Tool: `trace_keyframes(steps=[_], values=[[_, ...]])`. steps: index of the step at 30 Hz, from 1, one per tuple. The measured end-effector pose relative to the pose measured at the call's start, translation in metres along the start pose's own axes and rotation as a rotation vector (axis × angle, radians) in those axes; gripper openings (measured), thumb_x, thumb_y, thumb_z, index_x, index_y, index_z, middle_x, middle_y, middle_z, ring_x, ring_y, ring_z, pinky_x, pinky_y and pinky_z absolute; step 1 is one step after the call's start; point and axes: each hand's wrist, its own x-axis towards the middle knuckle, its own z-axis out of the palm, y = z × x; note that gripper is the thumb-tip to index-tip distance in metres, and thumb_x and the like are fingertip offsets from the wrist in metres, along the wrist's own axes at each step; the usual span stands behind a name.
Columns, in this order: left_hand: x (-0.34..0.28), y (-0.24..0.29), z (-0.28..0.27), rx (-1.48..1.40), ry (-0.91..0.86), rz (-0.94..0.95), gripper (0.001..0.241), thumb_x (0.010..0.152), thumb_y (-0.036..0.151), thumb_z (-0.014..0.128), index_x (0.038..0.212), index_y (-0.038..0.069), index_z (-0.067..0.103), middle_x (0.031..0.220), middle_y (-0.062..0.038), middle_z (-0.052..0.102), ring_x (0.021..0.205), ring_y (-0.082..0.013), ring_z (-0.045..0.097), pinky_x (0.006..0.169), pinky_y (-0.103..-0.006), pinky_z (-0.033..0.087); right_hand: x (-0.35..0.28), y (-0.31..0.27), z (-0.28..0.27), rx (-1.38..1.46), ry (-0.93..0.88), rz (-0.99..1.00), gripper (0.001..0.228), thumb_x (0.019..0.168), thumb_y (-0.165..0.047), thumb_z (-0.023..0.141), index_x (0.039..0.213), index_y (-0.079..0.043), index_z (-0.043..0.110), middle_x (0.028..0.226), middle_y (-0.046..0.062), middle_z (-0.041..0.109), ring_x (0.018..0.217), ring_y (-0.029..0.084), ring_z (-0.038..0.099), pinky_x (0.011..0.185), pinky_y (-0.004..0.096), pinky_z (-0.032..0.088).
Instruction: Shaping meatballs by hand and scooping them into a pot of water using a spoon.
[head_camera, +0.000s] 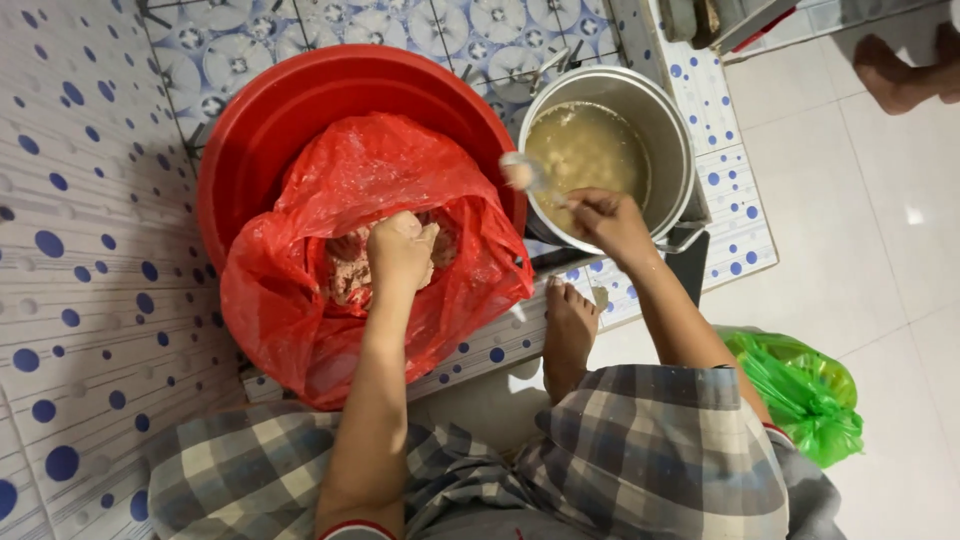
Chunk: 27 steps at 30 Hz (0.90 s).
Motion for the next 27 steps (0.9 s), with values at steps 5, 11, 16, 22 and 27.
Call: trace_keyframes(steps=[5,11,16,22,27], values=[[0.001,-0.003,0.002,0.031,0.006,0.039,0.017,0.082,0.016,0.080,0.074,0.005,0.070,0.049,-0.015,0.060,0.042,-0.0252,0.064,0.033,-0.0432,0.053,0.042,0.097,-0.034,-0.641,0.151,-0.023,0.020,0.096,-0.028,0.071,0.114,-0.021,0.079,0.074,0.002,0.073,0.076,0.025,0.073,0.074,0.039,0.056],[-0.025,0.033,-0.007,-0.152,-0.005,-0.021,0.018,0.084,0.009,0.078,0.072,0.003,0.066,0.047,-0.009,0.053,0.036,-0.0182,0.054,0.026,-0.0363,0.050,0.061,0.143,-0.040,-0.794,0.201,-0.088,0.021,0.099,-0.020,0.066,0.116,-0.019,0.079,0.085,0.011,0.076,0.086,0.038,0.074,0.079,0.049,0.057],[-0.018,0.033,-0.010,-0.379,-0.039,0.065,0.036,0.086,0.006,0.083,0.066,0.001,0.053,0.051,-0.003,0.044,0.049,-0.0095,0.047,0.033,-0.0329,0.035,0.018,0.048,-0.018,-0.463,0.213,-0.142,0.020,0.102,-0.018,0.063,0.119,-0.014,0.075,0.070,0.007,0.071,0.076,0.029,0.072,0.075,0.042,0.054],[-0.037,0.073,-0.030,-0.830,-0.185,-0.029,0.031,0.093,0.025,0.080,0.088,0.007,0.054,0.060,0.001,0.047,0.045,-0.0073,0.050,0.034,-0.0195,0.045,-0.047,-0.056,0.021,-0.201,-0.162,-0.202,0.020,0.096,-0.010,0.067,0.110,0.000,0.077,0.079,0.024,0.072,0.079,0.028,0.067,0.079,0.047,0.054],[-0.028,0.051,-0.024,-0.973,-0.317,0.186,0.026,0.101,0.036,0.056,0.097,0.011,0.050,0.074,0.003,0.038,0.056,-0.0066,0.041,0.051,-0.0185,0.034,-0.061,-0.059,0.047,-0.293,-0.469,-0.220,0.022,0.093,-0.013,0.065,0.110,-0.008,0.079,0.084,0.020,0.076,0.080,0.033,0.074,0.082,0.048,0.056]])
